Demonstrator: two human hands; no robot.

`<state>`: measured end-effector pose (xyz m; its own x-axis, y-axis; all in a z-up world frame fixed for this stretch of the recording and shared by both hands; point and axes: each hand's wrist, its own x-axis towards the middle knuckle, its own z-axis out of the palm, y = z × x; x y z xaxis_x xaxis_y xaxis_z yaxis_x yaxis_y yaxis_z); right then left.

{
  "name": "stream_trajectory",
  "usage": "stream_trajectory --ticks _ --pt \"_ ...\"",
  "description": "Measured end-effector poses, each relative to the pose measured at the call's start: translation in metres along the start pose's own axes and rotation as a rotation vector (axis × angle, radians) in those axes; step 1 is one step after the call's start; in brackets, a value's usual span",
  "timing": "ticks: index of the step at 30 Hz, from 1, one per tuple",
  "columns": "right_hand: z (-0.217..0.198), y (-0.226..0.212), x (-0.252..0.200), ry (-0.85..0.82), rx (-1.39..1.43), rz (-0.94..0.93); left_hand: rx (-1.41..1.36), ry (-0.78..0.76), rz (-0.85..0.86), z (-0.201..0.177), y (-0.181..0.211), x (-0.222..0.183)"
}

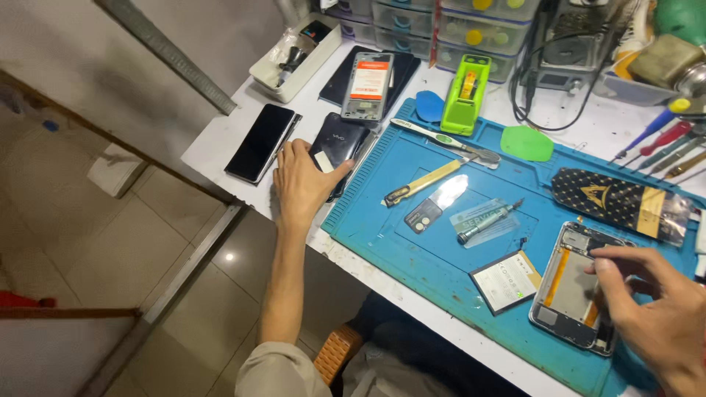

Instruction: The person disassembles a smartphone, removes the battery, and handles the screen assembly. They then place a new back cover onto the phone frame and set the device aside. Finally, they pick up another phone and begin removing its screen assembly.

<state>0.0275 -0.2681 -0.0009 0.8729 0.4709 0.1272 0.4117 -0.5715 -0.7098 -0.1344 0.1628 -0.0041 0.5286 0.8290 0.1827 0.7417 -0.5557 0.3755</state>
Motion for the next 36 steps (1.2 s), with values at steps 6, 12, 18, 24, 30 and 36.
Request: stream_trajectory --ticks 6,12,18,24,30,36 --pt "0.001 0.0 0.0 0.016 0.098 0.022 -0.063 -0.17 -0.145 -0.035 0.028 -0.009" --pt "0.003 0.01 0.002 0.048 0.074 -0.078 -0.166 0.038 0.014 -0.033 0.032 -0.02" --pt "-0.003 0.009 0.008 -0.121 0.546 0.097 -0.29 0.408 1.051 -0.02 0.099 -0.064" --pt "0.006 0.012 0.0 -0.589 1.255 0.044 -0.608 0.453 1.636 0.009 0.18 -0.111" --pt "0.018 0.031 -0.004 -0.362 1.299 0.248 -0.445 0.39 1.697 0.034 0.211 -0.101" --pt "-0.008 -0.007 0.011 -0.397 1.456 0.252 -0.398 -0.096 1.435 0.04 0.192 -0.044"
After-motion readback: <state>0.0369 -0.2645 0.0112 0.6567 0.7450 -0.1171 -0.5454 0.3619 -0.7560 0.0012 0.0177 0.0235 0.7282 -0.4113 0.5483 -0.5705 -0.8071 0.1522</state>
